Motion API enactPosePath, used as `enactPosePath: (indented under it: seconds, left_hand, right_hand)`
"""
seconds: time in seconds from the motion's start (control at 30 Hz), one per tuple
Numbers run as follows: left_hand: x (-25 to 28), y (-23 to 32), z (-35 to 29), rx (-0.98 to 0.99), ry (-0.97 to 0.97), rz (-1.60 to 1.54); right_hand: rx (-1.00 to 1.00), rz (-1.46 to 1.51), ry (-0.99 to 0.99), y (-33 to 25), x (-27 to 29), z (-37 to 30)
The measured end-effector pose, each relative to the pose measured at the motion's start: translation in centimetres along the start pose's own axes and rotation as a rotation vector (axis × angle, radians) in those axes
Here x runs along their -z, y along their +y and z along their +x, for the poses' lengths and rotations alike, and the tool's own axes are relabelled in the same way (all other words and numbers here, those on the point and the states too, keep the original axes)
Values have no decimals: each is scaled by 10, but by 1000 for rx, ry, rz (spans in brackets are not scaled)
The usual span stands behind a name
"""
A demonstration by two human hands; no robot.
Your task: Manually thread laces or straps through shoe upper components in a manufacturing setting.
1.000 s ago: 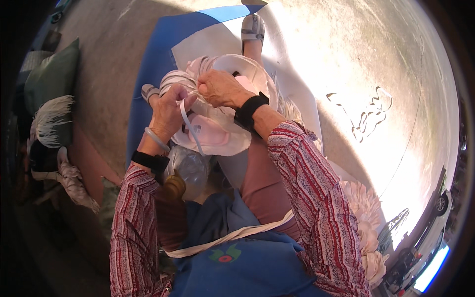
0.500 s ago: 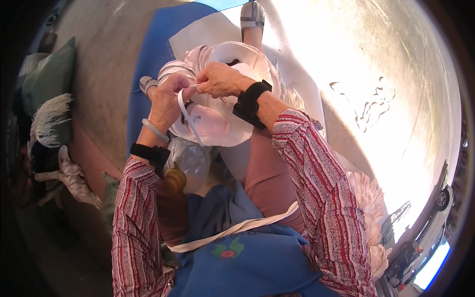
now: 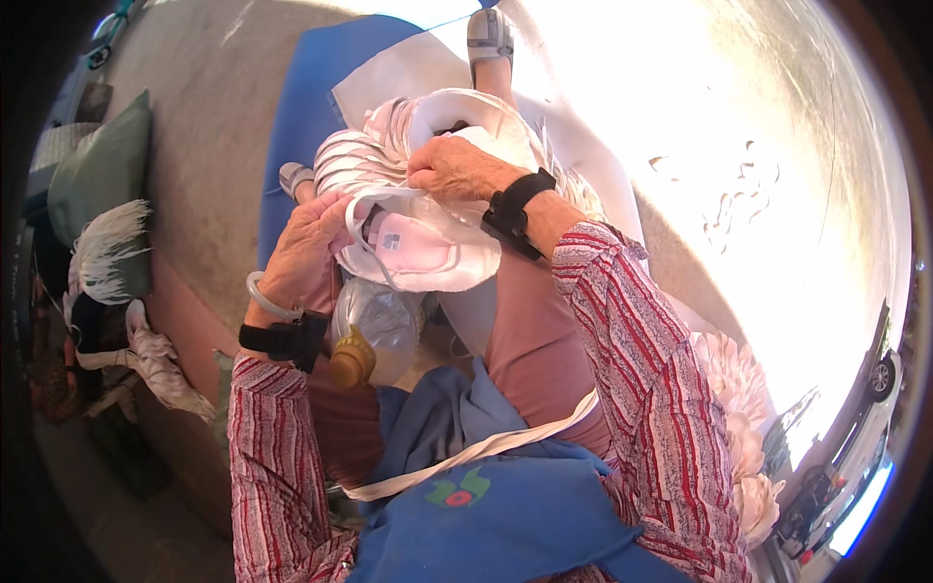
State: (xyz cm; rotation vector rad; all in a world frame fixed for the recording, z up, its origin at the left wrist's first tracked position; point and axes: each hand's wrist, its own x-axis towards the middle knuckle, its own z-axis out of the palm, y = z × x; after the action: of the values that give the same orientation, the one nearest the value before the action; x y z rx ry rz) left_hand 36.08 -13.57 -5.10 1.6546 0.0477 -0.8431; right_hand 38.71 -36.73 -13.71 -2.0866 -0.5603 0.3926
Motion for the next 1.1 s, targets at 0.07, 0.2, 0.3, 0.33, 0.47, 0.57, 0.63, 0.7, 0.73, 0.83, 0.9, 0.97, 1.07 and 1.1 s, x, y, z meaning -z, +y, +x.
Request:
enactPosePath:
  seconds: [0.07, 0.2, 0.3, 0.33, 0.47, 0.57, 0.63, 0.7, 0.73, 0.83, 0.9, 0.97, 1.07, 1.1]
  left_hand:
    - [11, 1, -7, 46, 116, -66]
    - [15, 7, -28, -5, 152, -264]
    - [15, 10, -35, 7, 230, -384]
    - [12, 13, -39, -19, 276, -431]
    - [-4, 28, -39, -159, 189, -624]
    - [-18, 46, -39, -232, 166, -587]
    - [-12, 24, -18, -213, 203, -499]
    - [-13, 16, -3, -211, 229, -407]
    - [-24, 10, 1, -313, 183, -190]
    - [-30, -1, 5, -441, 35, 127]
    - [-32, -3, -1, -551, 64, 430]
    - [-34, -7, -1, -608, 84, 581]
    - [-39, -25, 7, -488, 152, -131]
    - [-39, -32, 8, -437, 173, -367]
  right_hand:
    - [-129, 108, -49, -5, 4, -3]
    - [-135, 110, 34, -12, 5, -10]
    - [-16, 53, 173, -20, 9, -17]
    - [1, 74, 223, -28, 11, -18]
    - [-16, 151, 270, -56, 35, -33]
    - [68, 244, 273, -85, 42, -38]
    - [177, 220, 287, -95, 30, -38]
    - [341, 179, 346, -115, 24, -37]
    - [366, 212, 335, -120, 17, -36]
    - [324, 166, 283, -139, 7, -37]
    - [275, 75, 249, -138, 2, -35]
    - [254, 21, 238, -141, 0, -35]
    - [329, 42, 271, -141, 1, -32]
    - [403, 63, 323, -142, 1, -30]
